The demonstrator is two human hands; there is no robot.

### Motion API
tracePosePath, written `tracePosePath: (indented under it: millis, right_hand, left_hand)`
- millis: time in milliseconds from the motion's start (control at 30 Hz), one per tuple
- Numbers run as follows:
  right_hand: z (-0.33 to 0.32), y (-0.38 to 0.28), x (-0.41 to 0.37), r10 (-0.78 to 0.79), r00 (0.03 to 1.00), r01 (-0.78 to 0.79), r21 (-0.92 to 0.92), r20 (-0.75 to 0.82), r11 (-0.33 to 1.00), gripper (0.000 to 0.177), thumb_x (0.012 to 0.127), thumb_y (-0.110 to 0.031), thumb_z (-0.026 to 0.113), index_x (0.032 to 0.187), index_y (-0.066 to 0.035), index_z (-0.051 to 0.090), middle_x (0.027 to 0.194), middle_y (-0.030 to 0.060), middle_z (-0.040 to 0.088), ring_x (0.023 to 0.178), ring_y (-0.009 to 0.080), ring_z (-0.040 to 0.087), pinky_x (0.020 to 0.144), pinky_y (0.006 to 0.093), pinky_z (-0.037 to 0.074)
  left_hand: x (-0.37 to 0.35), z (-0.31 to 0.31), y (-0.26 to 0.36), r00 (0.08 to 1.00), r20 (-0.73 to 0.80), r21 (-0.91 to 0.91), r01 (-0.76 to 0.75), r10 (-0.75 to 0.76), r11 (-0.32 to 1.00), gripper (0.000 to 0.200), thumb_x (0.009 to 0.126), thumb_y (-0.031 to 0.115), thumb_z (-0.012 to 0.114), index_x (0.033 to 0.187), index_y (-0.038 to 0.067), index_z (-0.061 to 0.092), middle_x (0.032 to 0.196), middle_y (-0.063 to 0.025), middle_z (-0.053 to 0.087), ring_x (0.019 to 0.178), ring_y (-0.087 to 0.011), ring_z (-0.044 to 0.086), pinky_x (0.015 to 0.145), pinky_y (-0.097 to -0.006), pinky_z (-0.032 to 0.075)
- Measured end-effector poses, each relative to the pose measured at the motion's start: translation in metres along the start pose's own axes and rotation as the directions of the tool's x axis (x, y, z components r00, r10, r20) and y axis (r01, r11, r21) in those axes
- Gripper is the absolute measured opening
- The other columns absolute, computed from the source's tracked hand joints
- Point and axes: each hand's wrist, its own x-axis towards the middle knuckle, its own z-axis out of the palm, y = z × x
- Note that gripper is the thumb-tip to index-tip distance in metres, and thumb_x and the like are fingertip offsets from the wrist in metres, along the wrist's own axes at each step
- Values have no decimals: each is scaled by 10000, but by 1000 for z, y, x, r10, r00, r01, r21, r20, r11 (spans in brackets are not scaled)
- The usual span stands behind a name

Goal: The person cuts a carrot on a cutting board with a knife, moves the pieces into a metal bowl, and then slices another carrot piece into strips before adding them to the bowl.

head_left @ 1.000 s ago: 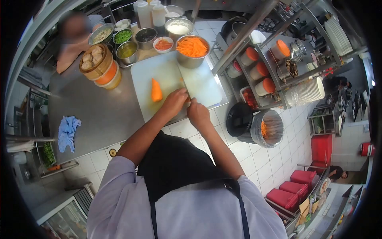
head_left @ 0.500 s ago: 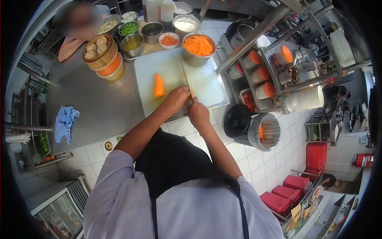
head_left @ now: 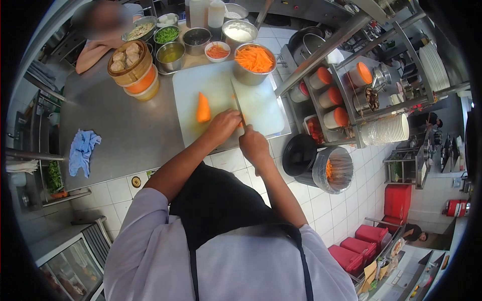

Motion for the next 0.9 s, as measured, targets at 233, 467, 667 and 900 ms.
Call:
tracePosePath:
  millis: [233, 467, 667, 900]
  right_hand:
    - [3, 4, 9, -42, 999, 42, 15, -24, 999, 272, 972, -175, 541, 1122, 52, 536, 824, 288, 723, 794, 450, 737, 724, 554, 590]
    - [12, 4, 13, -36, 999, 38, 50, -40, 998, 272, 972, -175, 525, 1115, 56, 541, 832, 286, 721, 806, 459, 728, 733, 564, 576]
    - [20, 1, 10, 39, 999, -36, 87, -29, 996, 279, 961, -162, 536, 1138, 54, 552, 861, 298, 716, 814, 476, 710, 743, 580, 554]
    - [-1, -9, 6, 14, 1000, -14, 54, 6, 998, 270, 974, -163, 537, 1140, 50, 546, 853, 300, 715, 820, 478, 712, 742, 576, 559]
  left_hand:
    - [-3, 0, -2, 1000, 22, 35, -11, 10, 999, 90, 843, 23, 629, 874, 18, 713, 939, -125, 675, 998, -321, 670, 846, -445, 558]
    - [-4, -6, 4, 1000, 26, -7, 14, -14, 1000, 117, 845, 46, 637, 910, 3, 724, 953, -119, 674, 992, -317, 669, 848, -443, 558]
    - [-8, -4, 3, 1000, -27, -49, 12, -13, 999, 140, 848, 42, 630, 936, 4, 732, 953, -116, 664, 990, -319, 655, 859, -448, 549]
    - [-9, 3, -7, 997, -65, -78, -32, 27, 996, 116, 839, 28, 631, 907, -2, 721, 931, -116, 653, 975, -328, 651, 842, -455, 539]
